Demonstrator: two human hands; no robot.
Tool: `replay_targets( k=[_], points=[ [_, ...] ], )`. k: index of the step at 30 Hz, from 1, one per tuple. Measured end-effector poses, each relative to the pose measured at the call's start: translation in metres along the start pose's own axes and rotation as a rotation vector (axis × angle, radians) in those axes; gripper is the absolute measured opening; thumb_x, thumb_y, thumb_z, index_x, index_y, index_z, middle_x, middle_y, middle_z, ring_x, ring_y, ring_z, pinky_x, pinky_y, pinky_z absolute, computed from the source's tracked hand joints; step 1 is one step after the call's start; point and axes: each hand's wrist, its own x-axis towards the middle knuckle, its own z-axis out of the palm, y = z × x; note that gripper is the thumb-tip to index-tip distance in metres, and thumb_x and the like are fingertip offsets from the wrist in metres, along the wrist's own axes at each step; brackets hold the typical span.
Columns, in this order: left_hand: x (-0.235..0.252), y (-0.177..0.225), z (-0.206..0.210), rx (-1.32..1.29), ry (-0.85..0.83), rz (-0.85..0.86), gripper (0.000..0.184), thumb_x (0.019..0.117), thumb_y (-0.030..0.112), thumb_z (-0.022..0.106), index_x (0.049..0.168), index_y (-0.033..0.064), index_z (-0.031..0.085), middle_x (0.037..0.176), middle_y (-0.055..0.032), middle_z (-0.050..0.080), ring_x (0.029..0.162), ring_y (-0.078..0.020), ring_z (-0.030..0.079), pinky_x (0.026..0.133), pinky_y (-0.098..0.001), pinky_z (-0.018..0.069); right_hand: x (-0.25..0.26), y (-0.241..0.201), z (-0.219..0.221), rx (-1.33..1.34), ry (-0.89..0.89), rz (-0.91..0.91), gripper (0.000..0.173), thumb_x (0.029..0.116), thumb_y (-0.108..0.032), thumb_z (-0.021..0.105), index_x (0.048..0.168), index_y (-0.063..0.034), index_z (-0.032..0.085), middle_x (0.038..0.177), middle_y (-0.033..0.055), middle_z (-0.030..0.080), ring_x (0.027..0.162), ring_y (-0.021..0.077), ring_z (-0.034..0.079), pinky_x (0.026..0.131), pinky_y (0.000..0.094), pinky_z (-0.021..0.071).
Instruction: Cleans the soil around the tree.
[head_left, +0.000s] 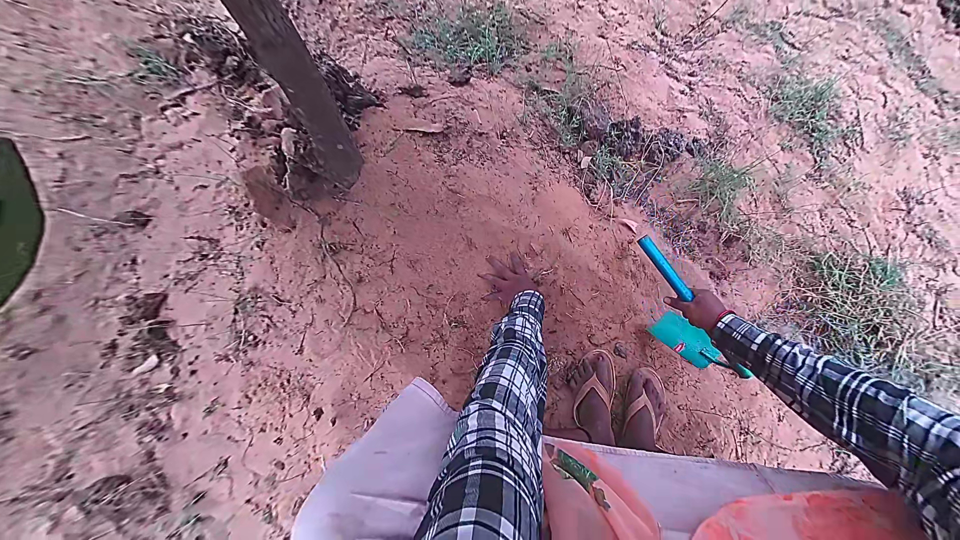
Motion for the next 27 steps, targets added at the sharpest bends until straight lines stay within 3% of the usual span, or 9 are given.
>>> replay_targets(
  k=[2, 5, 7, 8, 10, 11, 12, 15, 27],
  points=[
    [-0.006, 0.004, -0.046, -0.004, -0.314, -0.034, 0.101, 0.1002, 0.035, 0.068, 0.167, 0.0191, -0.006, 0.168, -0.0327, -0.013, 0.153, -0.0583, 0.014, 0.114, -0.0701, 0.0330, 0.002, 0.003, 0.015, 0.019, -0.035, 0.029, 0.041, 0.1019, -0.039, 0.066, 0.109, 0.0015, 0.062, 0.076, 0.0058, 0.053, 0.059, 0.0154, 0.048, 0.062, 0.0382, 0.0452],
    [0.016, -0.001, -0.031, 0.008, -0.422, -0.020, 0.108, 0.0973, 0.033, 0.073, 0.166, 0.0200, -0.009, 0.168, -0.0298, -0.016, 0.155, -0.0546, 0.012, 0.116, -0.0676, 0.0327, 0.020, -0.014, 0.032, 0.076, -0.019, 0.020, 0.041, 0.1019, -0.040, 0.065, 0.108, 0.0007, 0.063, 0.075, 0.0052, 0.053, 0.059, 0.0149, 0.048, 0.061, 0.0372, 0.0452],
    [0.055, -0.008, 0.068, -0.111, 0.117, -0.035, 0.125, 0.0698, 0.031, 0.094, 0.167, 0.0273, 0.016, 0.170, -0.0298, 0.006, 0.149, -0.0598, 0.023, 0.101, -0.0804, 0.0380, 0.034, -0.045, 0.031, 0.138, 0.052, -0.033, 0.042, 0.1010, -0.040, 0.067, 0.109, 0.0005, 0.063, 0.074, 0.0070, 0.054, 0.059, 0.0168, 0.049, 0.062, 0.0389, 0.0464],
    [0.073, -0.009, 0.097, -0.089, 0.209, -0.061, 0.134, 0.0627, 0.035, 0.097, 0.167, 0.0322, 0.012, 0.170, -0.0277, 0.003, 0.150, -0.0588, 0.021, 0.099, -0.0809, 0.0401, 0.036, -0.063, 0.025, 0.165, 0.098, -0.075, 0.043, 0.1001, -0.042, 0.068, 0.108, 0.0005, 0.064, 0.074, 0.0083, 0.056, 0.059, 0.0184, 0.051, 0.062, 0.0406, 0.0475],
    [0.053, -0.009, 0.066, -0.117, 0.095, -0.030, 0.123, 0.0712, 0.033, 0.093, 0.167, 0.0261, 0.017, 0.169, -0.0311, 0.005, 0.149, -0.0607, 0.021, 0.102, -0.0787, 0.0391, 0.030, -0.091, 0.008, 0.233, 0.169, -0.187, 0.043, 0.0980, -0.040, 0.071, 0.105, 0.0017, 0.065, 0.071, 0.0095, 0.056, 0.058, 0.0205, 0.050, 0.061, 0.0444, 0.0455],
    [0.031, -0.004, -0.001, 0.015, -0.339, -0.016, 0.112, 0.0950, 0.041, 0.073, 0.166, 0.0227, -0.012, 0.167, -0.0317, -0.017, 0.154, -0.0569, 0.010, 0.115, -0.0654, 0.0348, 0.023, -0.099, -0.002, 0.286, 0.204, -0.243, 0.041, 0.0974, -0.038, 0.072, 0.102, 0.0013, 0.064, 0.068, 0.0069, 0.053, 0.055, 0.0180, 0.047, 0.058, 0.0419, 0.0435],
    [0.011, 0.002, -0.036, 0.054, -0.416, -0.007, 0.107, 0.0973, 0.039, 0.071, 0.166, 0.0180, -0.009, 0.168, -0.0323, -0.013, 0.154, -0.0557, 0.014, 0.117, -0.0609, 0.0346, 0.014, -0.101, -0.009, 0.357, 0.243, -0.295, 0.037, 0.0975, -0.036, 0.072, 0.098, -0.0003, 0.063, 0.063, 0.0024, 0.050, 0.051, 0.0132, 0.044, 0.053, 0.0366, 0.0417],
    [-0.021, 0.009, -0.062, 0.038, -0.292, -0.013, 0.102, 0.0960, 0.031, 0.073, 0.167, 0.0128, 0.002, 0.169, -0.0317, -0.003, 0.152, -0.0553, 0.021, 0.117, -0.0605, 0.0346, -0.008, -0.093, -0.025, 0.569, 0.304, -0.409, 0.027, 0.0981, -0.028, 0.070, 0.085, -0.0097, 0.055, 0.053, -0.0087, 0.043, 0.041, 0.0024, 0.040, 0.043, 0.0230, 0.0385],
    [-0.023, 0.007, -0.060, 0.063, -0.284, -0.012, 0.104, 0.0970, 0.028, 0.073, 0.167, 0.0151, -0.002, 0.168, -0.0332, -0.005, 0.152, -0.0553, 0.021, 0.117, -0.0574, 0.0360, -0.033, 0.065, 0.009, -0.132, -0.264, 0.070, 0.043, 0.1032, -0.042, 0.063, 0.106, 0.0011, 0.063, 0.076, 0.0074, 0.053, 0.064, 0.0170, 0.050, 0.066, 0.0398, 0.0455]
  ],
)
